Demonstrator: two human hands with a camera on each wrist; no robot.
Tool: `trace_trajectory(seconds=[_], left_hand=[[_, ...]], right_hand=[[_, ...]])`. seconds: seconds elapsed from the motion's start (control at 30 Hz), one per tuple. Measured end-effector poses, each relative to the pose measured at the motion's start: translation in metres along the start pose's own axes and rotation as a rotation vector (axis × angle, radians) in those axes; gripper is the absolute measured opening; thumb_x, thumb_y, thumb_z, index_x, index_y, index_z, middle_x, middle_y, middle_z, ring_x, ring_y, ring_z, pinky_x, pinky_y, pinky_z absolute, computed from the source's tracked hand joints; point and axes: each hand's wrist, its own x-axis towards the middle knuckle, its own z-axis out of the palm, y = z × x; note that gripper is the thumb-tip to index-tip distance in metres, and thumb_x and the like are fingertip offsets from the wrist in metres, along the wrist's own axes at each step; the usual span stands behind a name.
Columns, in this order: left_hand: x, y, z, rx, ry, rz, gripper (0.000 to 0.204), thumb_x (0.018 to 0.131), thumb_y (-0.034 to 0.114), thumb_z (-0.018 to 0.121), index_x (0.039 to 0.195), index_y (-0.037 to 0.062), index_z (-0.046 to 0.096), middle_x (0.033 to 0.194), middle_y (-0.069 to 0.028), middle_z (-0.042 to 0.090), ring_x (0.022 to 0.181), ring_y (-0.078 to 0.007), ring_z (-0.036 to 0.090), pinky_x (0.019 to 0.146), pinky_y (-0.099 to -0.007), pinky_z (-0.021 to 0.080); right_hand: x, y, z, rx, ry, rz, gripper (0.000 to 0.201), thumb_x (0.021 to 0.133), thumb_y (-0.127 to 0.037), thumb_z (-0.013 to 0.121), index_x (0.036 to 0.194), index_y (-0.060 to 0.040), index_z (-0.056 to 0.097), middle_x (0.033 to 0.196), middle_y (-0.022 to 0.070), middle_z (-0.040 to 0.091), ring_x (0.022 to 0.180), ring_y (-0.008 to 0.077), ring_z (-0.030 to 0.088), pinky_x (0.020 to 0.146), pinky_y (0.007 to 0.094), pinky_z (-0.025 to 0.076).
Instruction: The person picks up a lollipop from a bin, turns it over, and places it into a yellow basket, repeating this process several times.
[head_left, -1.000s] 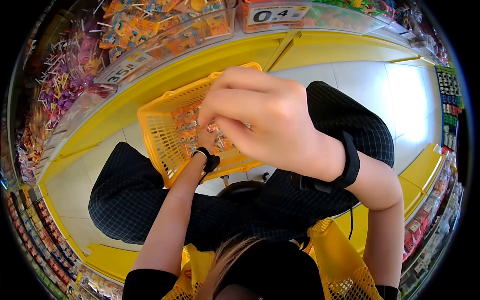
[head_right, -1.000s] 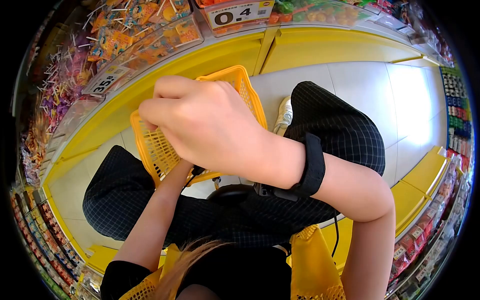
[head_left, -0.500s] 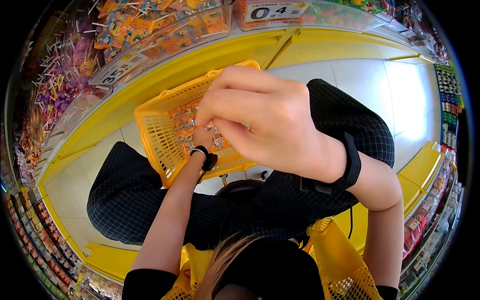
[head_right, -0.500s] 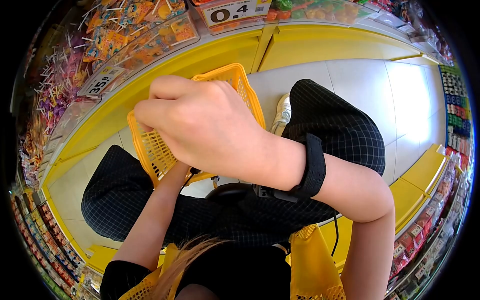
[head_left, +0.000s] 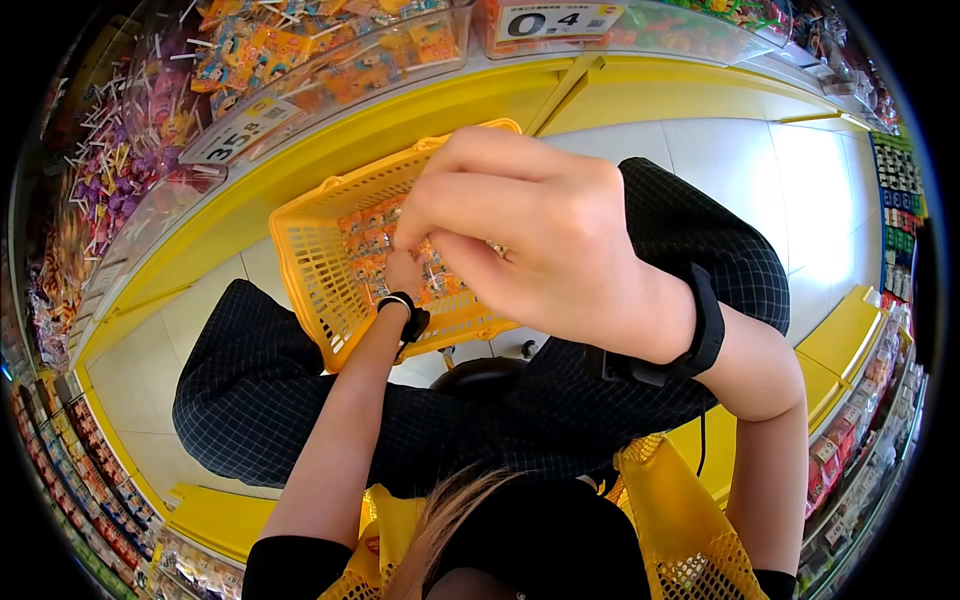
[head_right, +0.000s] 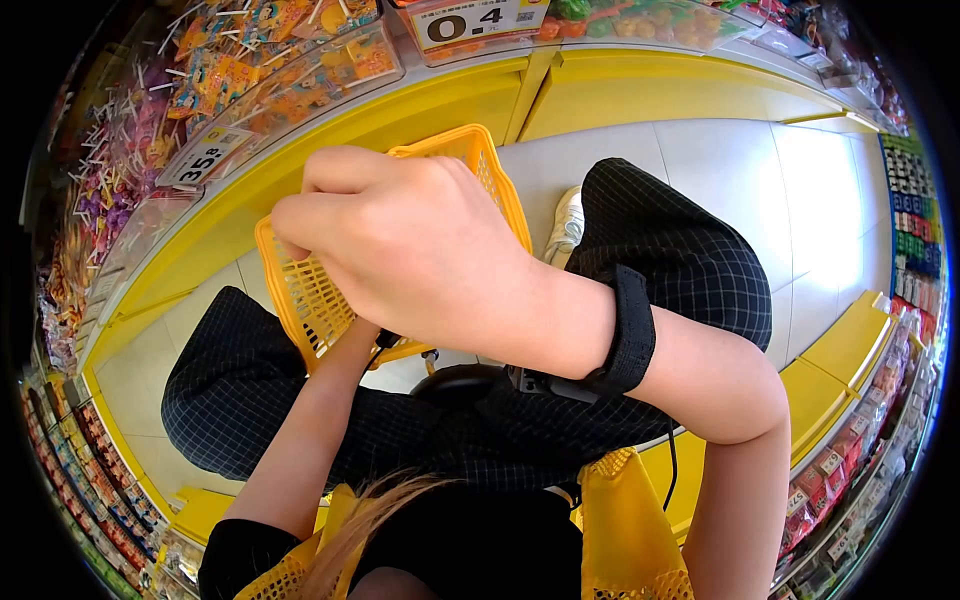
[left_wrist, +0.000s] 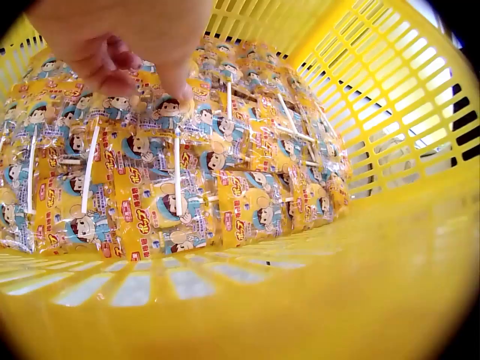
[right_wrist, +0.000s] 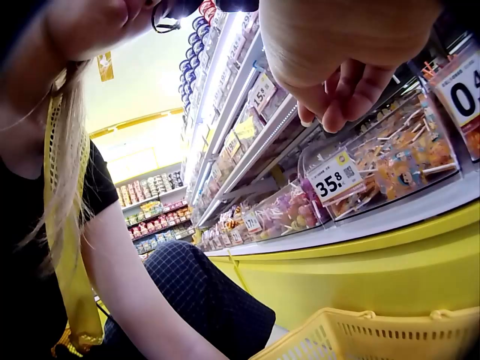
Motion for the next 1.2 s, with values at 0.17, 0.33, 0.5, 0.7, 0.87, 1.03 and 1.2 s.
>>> trace_trajectory(seconds=[0.17, 0.33, 0.5, 0.7, 0.87, 1.03, 1.2], left_hand=[[0.013, -0.014, 0.027, -0.438, -0.115, 0.287, 0.011, 0.079, 0.005, 0.068, 0.078, 0.0002, 0.058, 0.072, -0.0121, 0.061, 0.068, -0.0264, 0.06, 0.064, -0.0375, 0.049], [0.006, 0.005, 0.012, -0.381, -0.139, 0.273, 0.012, 0.077, 0.002, 0.068, 0.08, -0.0019, 0.057, 0.075, -0.0118, 0.06, 0.071, -0.0236, 0.059, 0.067, -0.0365, 0.049], [0.014, -0.004, 0.02, -0.367, -0.135, 0.273, 0.013, 0.074, 0.001, 0.07, 0.077, -0.0004, 0.058, 0.074, -0.0125, 0.058, 0.069, -0.0236, 0.058, 0.067, -0.0363, 0.049], [0.02, -0.007, 0.027, -0.266, -0.123, 0.264, 0.014, 0.072, 0.004, 0.073, 0.076, -0.0002, 0.059, 0.073, -0.0113, 0.059, 0.067, -0.0231, 0.057, 0.066, -0.0353, 0.049], [0.016, -0.007, 0.01, -0.305, -0.153, 0.35, 0.013, 0.074, 0.009, 0.071, 0.076, 0.0011, 0.061, 0.072, -0.0117, 0.06, 0.066, -0.0243, 0.058, 0.065, -0.0348, 0.049], [0.016, 0.029, -0.04, -0.217, -0.126, 0.395, 0.012, 0.08, 0.013, 0.065, 0.08, 0.0004, 0.063, 0.076, -0.0142, 0.063, 0.071, -0.0267, 0.06, 0.068, -0.0379, 0.05], [-0.003, 0.1, -0.122, 0.152, -0.228, 0.734, 0.016, 0.084, 0.02, 0.062, 0.082, 0.0047, 0.069, 0.083, -0.0141, 0.065, 0.076, -0.0295, 0.062, 0.069, -0.0444, 0.05]], right_hand=[[0.001, -0.001, 0.0, 0.0, 0.014, 0.003, 0.022, 0.062, 0.009, 0.064, 0.074, -0.0082, 0.068, 0.074, 0.004, 0.061, 0.064, 0.0196, 0.06, 0.054, 0.0271, 0.048], [0.002, 0.0, -0.001, -0.002, 0.01, 0.012, 0.022, 0.062, 0.009, 0.064, 0.075, -0.008, 0.068, 0.074, 0.0044, 0.061, 0.064, 0.0199, 0.061, 0.053, 0.0273, 0.048], [0.008, 0.005, -0.003, -0.023, 0.036, 0.01, 0.02, 0.064, 0.009, 0.063, 0.074, -0.0072, 0.067, 0.074, 0.0041, 0.062, 0.062, 0.0183, 0.061, 0.053, 0.0267, 0.048], [0.018, 0.017, -0.004, -0.076, 0.076, -0.032, 0.017, 0.067, 0.009, 0.061, 0.074, -0.0059, 0.066, 0.073, 0.0047, 0.061, 0.059, 0.0182, 0.06, 0.052, 0.0262, 0.047], [0.029, 0.029, -0.003, -0.068, 0.1, -0.065, 0.016, 0.068, 0.009, 0.061, 0.076, -0.005, 0.065, 0.073, 0.006, 0.061, 0.062, 0.0207, 0.06, 0.054, 0.0277, 0.048], [0.047, 0.035, 0.0, -0.114, 0.193, -0.151, 0.013, 0.07, 0.008, 0.061, 0.077, -0.004, 0.064, 0.08, 0.0076, 0.061, 0.076, 0.0255, 0.061, 0.067, 0.0323, 0.049], [0.062, 0.038, 0.014, -0.138, 0.238, -0.217, 0.01, 0.075, 0.002, 0.06, 0.081, -0.0054, 0.061, 0.089, 0.0088, 0.057, 0.09, 0.03, 0.056, 0.074, 0.0379, 0.049]])
